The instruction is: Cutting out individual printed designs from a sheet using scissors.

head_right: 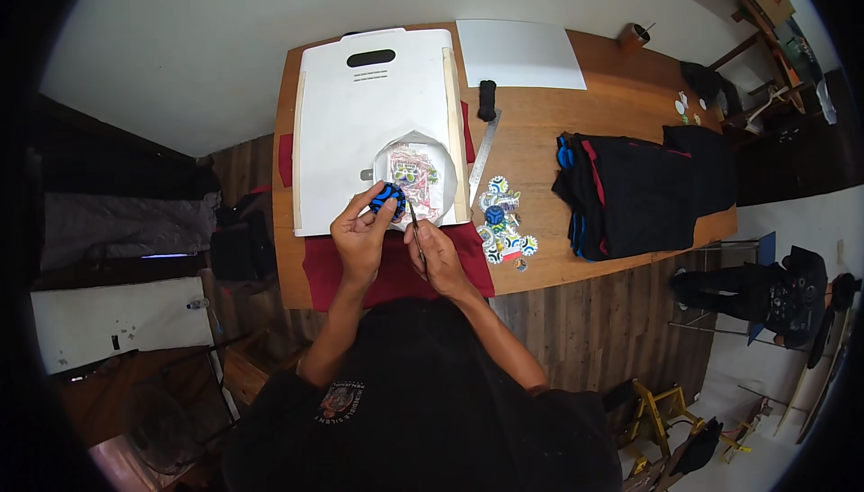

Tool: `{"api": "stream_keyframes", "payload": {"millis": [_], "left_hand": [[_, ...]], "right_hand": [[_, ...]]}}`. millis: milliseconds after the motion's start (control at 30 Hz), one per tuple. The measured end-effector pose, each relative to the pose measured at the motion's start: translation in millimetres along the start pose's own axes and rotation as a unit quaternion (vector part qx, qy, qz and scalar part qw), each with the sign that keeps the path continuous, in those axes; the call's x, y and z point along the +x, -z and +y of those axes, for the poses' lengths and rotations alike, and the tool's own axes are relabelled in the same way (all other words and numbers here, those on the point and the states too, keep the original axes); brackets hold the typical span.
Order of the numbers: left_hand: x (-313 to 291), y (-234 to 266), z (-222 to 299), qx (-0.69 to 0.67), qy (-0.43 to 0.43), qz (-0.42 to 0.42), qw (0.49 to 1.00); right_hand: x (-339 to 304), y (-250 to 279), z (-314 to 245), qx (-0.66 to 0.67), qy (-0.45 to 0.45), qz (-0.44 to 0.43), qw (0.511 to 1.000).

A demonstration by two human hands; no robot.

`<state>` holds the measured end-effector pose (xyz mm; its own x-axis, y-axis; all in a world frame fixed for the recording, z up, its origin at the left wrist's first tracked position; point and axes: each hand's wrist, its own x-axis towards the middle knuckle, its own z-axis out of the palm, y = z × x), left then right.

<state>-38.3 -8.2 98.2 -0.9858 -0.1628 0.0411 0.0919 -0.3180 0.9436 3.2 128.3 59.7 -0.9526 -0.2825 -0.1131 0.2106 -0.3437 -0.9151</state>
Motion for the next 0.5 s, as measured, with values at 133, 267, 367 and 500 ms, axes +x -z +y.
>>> {"api": "stream_keyframes", "payload": {"millis": [133,267,367,500], "left_hand": [[1,1,-3,0.008,0.002,0.000,1.000],[-1,-2,-3,0.004,0.003,-0.002,1.000],[-1,-4,0,0.006,0.007,0.000,1.000],[-1,-4,-1,0.013,0.004,-0.001,1.000]], "right_hand": [[5,0,-2,0.000,0.012,-0.003,1.000],[8,0,-1,0.007,0.017,-0.005,1.000],[9,2,2,0.021,0.014,-0.001,1.000],[11,5,4,0.029,0.023,-0.012,0.999]]}}
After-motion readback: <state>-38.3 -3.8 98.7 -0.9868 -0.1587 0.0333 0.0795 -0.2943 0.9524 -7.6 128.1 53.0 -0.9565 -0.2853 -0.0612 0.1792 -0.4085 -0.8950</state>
